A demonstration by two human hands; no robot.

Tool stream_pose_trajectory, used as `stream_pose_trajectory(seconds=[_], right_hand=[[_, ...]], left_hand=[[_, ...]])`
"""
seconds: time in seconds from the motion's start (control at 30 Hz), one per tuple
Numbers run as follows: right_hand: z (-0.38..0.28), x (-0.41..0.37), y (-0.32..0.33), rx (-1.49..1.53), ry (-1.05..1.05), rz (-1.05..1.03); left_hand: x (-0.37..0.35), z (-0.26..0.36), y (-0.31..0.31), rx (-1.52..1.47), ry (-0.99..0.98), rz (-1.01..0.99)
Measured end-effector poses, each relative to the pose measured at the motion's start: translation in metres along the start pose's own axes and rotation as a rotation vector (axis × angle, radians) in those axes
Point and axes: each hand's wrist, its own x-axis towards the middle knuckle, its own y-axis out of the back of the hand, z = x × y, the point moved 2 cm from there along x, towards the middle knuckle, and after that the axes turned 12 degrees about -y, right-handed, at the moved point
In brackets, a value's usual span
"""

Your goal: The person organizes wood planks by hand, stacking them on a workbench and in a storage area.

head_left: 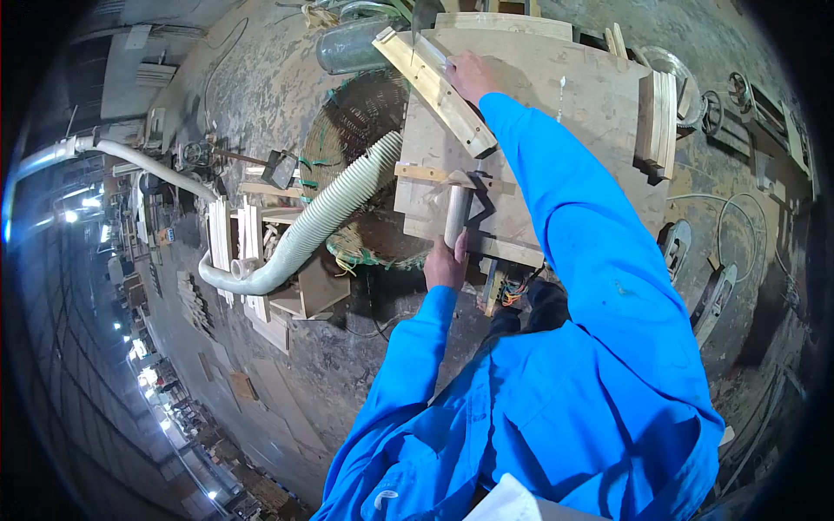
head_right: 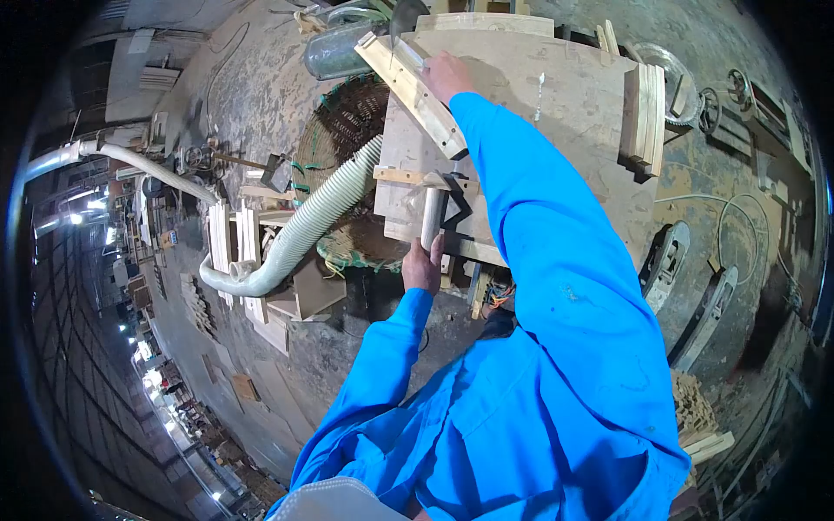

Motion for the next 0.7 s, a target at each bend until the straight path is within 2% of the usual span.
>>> stream_pose_trajectory(seconds=[0.33,0.4,0.5,0.63,0.7], right_hand=[[-0.001,-0.012,0.021,-0.024,0.071,-0.007],[-0.002,-0.025,0.028,0.043,-0.082,-0.02],[0.002,-0.039,0.038,0.038,-0.059,0.084],[-0.005,-0.069,0.047,0.006,0.011,0.032],[-0.007,-0.083,0.037,0.048,-0.069,0.024]], left_hand=[[0.003,-0.002,-0.004,0.012,-0.055,0.03],[-0.001,-0.005,-0.004,0.008,-0.038,0.019],[-0.011,-0.012,-0.003,0.009,-0.03,0.011],[-0.027,-0.021,-0.003,-0.015,-0.054,0.017],[-0.035,-0.026,-0.003,-0.02,-0.06,0.029]])
